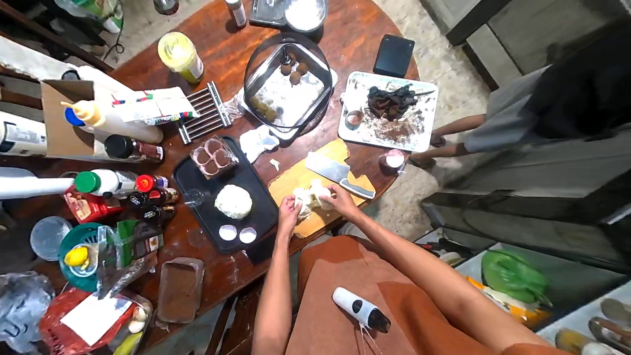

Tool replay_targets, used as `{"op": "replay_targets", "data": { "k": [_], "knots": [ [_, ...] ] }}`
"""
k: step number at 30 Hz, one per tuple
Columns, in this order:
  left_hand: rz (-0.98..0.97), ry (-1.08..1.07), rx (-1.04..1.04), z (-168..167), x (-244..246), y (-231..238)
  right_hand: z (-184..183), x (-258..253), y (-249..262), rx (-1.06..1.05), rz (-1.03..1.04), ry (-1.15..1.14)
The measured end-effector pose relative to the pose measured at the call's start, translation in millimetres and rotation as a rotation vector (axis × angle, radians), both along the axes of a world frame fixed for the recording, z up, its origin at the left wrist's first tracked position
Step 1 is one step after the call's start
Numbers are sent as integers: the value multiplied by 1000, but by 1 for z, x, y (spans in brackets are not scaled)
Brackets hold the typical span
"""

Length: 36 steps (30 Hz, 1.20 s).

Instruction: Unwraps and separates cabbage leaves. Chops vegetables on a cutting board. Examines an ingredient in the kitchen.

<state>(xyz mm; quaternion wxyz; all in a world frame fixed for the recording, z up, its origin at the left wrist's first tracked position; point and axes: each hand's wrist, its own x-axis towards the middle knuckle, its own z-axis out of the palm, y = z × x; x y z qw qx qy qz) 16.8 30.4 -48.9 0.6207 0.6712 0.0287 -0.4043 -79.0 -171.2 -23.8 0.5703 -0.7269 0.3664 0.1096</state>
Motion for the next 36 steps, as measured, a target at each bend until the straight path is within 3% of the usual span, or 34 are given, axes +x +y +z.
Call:
{"op": "replay_targets", "data": {
  "k": [6,10,13,21,26,33,36],
  "knots": [
    [-41,-108,177,-22,12,12,0,-3,-7,33,-89,12],
    [-166,-406,436,-10,20,12,4,1,-7,-100,23,25],
    [-248,-663,511,-6,17,10,3,2,-9,-236,70,74],
    [-641,-913,507,-6,18,7,9,1,-28,97,-187,50],
    [-532,-847,456,-2,26,9,12,-3,-36,225,-157,-7],
    [-78,-232,118,18,40,5,20,9,-16,428,-78,-132],
    [-9,-119,0,16,40,4,26,18,-7,554,-83,-211]
  ]
}}
